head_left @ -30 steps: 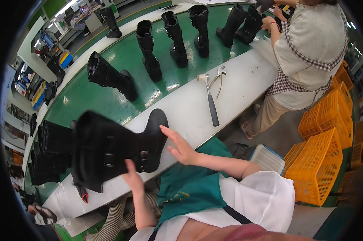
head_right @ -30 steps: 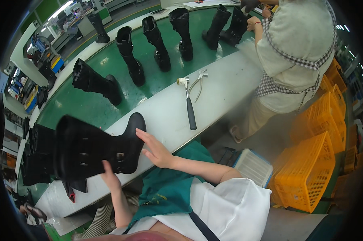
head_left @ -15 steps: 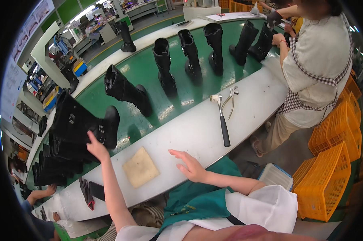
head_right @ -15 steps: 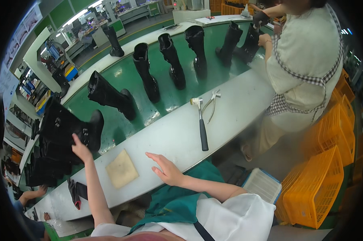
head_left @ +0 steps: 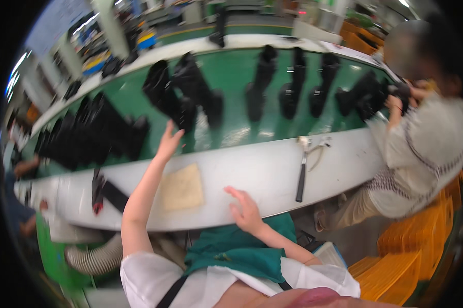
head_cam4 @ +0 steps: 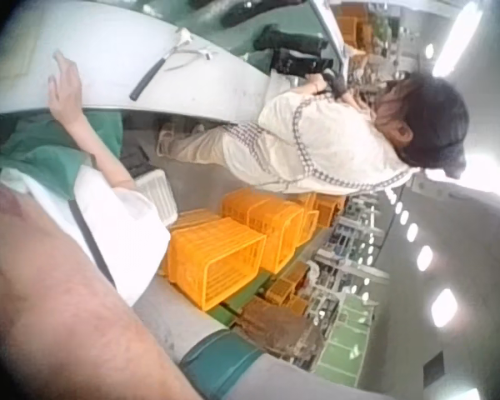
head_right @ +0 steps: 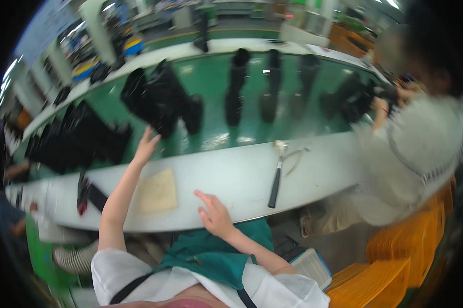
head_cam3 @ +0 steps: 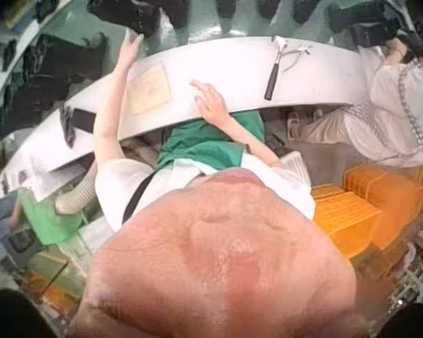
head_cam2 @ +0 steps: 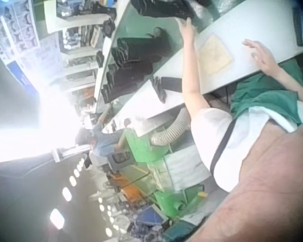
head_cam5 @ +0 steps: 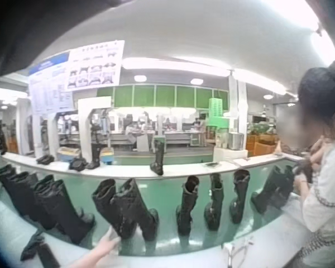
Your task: The person wipes the exterior of black boots with a sponge on a factory workbench. They handle multiple boots one at a time, turning them over to clean different sides, and place them back on the bench after wiping.
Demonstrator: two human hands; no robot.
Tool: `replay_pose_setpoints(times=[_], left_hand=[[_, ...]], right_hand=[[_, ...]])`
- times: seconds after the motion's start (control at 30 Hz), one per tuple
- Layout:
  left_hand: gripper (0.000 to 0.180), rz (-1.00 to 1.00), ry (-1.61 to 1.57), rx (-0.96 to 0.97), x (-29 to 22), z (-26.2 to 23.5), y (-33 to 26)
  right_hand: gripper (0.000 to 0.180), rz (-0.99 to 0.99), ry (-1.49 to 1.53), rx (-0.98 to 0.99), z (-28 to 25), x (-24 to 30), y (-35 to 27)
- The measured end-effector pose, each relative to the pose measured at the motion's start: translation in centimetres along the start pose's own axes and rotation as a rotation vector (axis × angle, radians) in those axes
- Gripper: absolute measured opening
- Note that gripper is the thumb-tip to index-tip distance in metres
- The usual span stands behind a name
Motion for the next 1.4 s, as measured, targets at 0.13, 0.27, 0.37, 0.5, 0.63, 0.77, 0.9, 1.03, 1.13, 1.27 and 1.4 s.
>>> replay_pose_setpoints(times=[0.13,0.27,0.37,0.5,0.63,0.77,0.9,1.03,1.13,1.27,1.4], left_hand=[[0.055,0.092,0.033,0.164,-1.9,0.0,-9.2],[0.046,0.211,0.25,-0.024,-5.4,-2.2,-18.0],[0.045,0.128,0.412,-0.301,-4.1,-5.9,-22.6],[0.055,0.183,0.969,-0.651,-0.4,-13.7,-23.3],[0.073,-0.026,0.955,-0.439,2.6,-17.6,-21.7],[0.074,-0.145,1.228,-0.304,3.2,-21.2,-22.4],[0.071,-0.015,1.055,-0.176,3.8,-19.7,-21.3],[0.069,0.006,1.16,-0.101,2.6,-16.7,-18.1],[0.068,-0.012,1.201,-0.094,1.9,-16.7,-19.3],[0.066,0.004,1.243,-0.094,0.8,-15.7,-19.7],[0.065,0.046,1.284,-0.081,0.0,-14.4,-19.7]], right_hand=[[0.039,-0.017,-0.008,0.033,0.7,-0.2,-0.2],[0.043,0.041,-0.009,0.102,0.9,-0.3,-0.6],[0.043,0.1,0.081,0.082,1.0,-0.3,-0.9],[0.041,0.106,0.07,0.1,1.2,0.3,-1.2],[0.042,0.064,-0.037,0.081,0.5,-0.2,-0.6],[0.039,-0.032,0.106,0.011,1.7,-1.3,-0.2],[0.03,-0.004,-0.03,-0.046,1.1,-1.1,-0.8],[0.03,-0.017,-0.109,-0.121,-0.5,-1.9,-1.2],[0.029,-0.025,-0.113,-0.088,0.0,-1.6,-1.6],[0.029,-0.046,-0.102,-0.075,0.6,-1.8,-1.6],[0.028,-0.031,-0.07,-0.072,0.7,-1.6,-1.5]])
Point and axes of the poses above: each hand's wrist, its own y-axis towards the middle knuckle, its own z-axis out of the palm, x = y × z, the point moved 4 cm from there along y, towards the middle knuckle, and after that the axes turned 1 degree about x, right-handed, at the moved point
